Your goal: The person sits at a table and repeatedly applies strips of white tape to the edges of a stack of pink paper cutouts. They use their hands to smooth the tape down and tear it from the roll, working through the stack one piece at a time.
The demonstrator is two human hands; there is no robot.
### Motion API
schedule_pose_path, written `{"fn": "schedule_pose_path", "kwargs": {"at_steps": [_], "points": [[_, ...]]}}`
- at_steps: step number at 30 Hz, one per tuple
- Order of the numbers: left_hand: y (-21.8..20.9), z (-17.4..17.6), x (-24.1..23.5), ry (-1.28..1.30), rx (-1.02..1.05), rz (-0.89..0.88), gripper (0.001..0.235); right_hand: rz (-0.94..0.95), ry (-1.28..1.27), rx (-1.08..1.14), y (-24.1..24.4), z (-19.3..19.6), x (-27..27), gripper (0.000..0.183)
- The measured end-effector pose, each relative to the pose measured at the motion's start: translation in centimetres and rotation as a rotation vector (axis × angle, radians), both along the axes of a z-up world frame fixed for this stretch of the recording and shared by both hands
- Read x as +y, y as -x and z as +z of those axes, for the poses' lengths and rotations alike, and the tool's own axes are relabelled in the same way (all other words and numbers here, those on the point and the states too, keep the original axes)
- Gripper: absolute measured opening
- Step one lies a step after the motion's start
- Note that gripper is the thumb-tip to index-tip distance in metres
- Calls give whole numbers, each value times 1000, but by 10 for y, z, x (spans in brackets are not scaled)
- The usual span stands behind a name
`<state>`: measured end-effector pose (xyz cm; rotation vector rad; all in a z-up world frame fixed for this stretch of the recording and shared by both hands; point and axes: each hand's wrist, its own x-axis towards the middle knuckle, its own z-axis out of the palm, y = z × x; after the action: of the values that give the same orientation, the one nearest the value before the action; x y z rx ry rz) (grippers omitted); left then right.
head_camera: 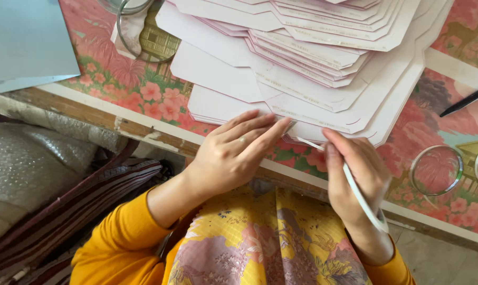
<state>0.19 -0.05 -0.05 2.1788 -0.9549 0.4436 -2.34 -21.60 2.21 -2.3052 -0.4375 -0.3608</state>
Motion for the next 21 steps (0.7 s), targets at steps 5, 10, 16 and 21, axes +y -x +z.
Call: {"fn": "schedule_pose_path", "kwargs": {"at_steps": [5,10,16,21], "points": [[3,-2,5,-219,-53,-52,35,60,103,-75,-9,0,9,16],[2,-4,1,-281,-5,-64,40,-114,216,-44,11,-7,-39,16],[-1,-1,-45,-176,-52,-92,38,-241,197,-119,9,-13,-49,6],[-5,-18,-103,-54,-116,-160,41,-138,131,-34,1,-2,-53,19]]}}
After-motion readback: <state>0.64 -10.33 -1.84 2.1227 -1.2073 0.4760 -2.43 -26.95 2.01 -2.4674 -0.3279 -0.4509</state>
